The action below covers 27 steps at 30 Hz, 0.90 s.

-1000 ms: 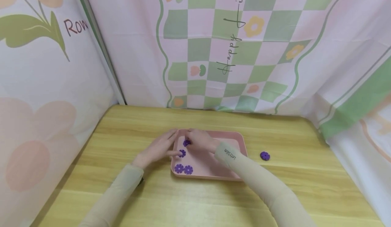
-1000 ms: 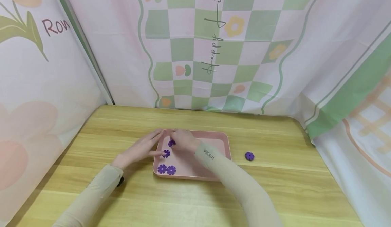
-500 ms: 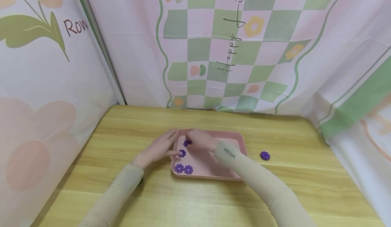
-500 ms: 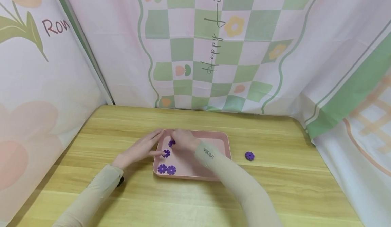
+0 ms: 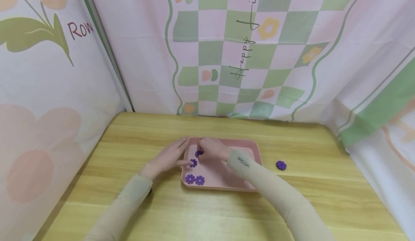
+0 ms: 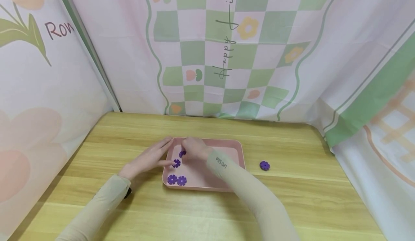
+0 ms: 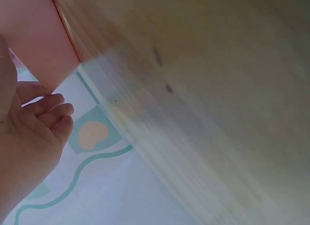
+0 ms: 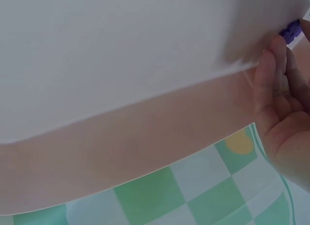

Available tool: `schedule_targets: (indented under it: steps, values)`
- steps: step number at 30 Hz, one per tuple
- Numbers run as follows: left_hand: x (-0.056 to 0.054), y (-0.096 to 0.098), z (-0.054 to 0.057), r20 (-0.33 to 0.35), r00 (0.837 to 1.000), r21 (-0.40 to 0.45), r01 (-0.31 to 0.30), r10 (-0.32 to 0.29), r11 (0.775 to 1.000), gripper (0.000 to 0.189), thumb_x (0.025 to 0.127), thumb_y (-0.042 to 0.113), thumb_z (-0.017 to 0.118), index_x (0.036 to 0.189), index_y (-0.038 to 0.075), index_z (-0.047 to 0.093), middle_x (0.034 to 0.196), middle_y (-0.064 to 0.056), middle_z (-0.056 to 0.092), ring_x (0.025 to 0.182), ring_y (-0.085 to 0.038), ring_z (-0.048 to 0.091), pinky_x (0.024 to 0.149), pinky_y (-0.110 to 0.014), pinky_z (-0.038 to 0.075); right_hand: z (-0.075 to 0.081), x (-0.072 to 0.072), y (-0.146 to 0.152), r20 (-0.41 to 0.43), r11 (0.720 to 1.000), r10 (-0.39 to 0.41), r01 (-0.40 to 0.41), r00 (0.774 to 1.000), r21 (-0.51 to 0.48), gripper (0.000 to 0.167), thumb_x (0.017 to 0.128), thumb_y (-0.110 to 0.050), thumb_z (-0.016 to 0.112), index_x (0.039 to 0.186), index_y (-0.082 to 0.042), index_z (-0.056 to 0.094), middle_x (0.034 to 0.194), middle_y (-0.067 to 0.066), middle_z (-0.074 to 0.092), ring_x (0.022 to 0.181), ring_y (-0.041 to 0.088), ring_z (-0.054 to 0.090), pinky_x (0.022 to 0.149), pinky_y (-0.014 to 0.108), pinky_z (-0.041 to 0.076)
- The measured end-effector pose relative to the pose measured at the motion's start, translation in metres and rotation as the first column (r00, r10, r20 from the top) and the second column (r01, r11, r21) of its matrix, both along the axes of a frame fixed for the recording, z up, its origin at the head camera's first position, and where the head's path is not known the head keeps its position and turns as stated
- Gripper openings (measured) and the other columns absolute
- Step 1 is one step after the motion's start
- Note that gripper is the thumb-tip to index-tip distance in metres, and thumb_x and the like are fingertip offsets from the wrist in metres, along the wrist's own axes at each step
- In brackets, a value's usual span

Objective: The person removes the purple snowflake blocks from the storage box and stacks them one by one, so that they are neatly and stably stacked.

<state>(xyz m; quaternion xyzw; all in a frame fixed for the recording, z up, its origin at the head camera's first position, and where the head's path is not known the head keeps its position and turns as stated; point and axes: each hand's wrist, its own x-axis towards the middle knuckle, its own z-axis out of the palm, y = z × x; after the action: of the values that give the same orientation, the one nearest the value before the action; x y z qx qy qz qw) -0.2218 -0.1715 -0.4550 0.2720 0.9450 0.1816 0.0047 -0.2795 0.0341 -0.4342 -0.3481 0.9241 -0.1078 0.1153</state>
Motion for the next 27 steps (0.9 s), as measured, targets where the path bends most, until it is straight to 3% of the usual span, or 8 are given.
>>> schedule_targets:
  steps: [9, 19, 27]
  values:
    - [0.001, 0.001, 0.001, -0.014, 1.000, 0.005, 0.011, -0.011, 1.000, 0.096, 0.087, 0.052, 0.068, 0.155, -0.001, 0.024, 0.161, -0.025, 0.027, 0.149, -0.038, 0.031, 0.124, -0.053, 0.028, 0.003, -0.001, 0.007, 0.017, 1.000, -0.009, 0.009, 1.000, -0.001, 0.018, 0.081, -0.020, 0.080, 0.095, -0.011, 0.072, 0.089, 0.002, 0.074, 0.079, 0.012, 0.066, 0.079, 0.027, 0.060]
    - [0.001, 0.003, 0.001, 0.002, 1.000, 0.031, -0.002, 0.002, 1.000, 0.098, 0.085, 0.051, 0.070, 0.155, -0.001, 0.024, 0.161, -0.025, 0.027, 0.148, -0.039, 0.032, 0.124, -0.053, 0.028, 0.009, -0.001, 0.026, -0.042, 1.000, -0.025, 0.025, 0.999, -0.009, 0.022, 0.080, -0.024, 0.081, 0.093, -0.009, 0.071, 0.082, 0.000, 0.069, 0.071, 0.012, 0.059, 0.068, 0.027, 0.055]
    - [-0.001, 0.001, -0.002, -0.064, 0.998, 0.022, 0.031, -0.029, 0.999, 0.097, 0.084, 0.050, 0.072, 0.154, -0.001, 0.027, 0.158, -0.026, 0.032, 0.146, -0.039, 0.037, 0.122, -0.053, 0.031, 0.013, -0.002, 0.046, -0.036, 0.999, -0.048, 0.047, 0.998, -0.014, 0.026, 0.081, -0.028, 0.081, 0.096, -0.009, 0.071, 0.086, 0.001, 0.070, 0.077, 0.013, 0.061, 0.076, 0.030, 0.058]
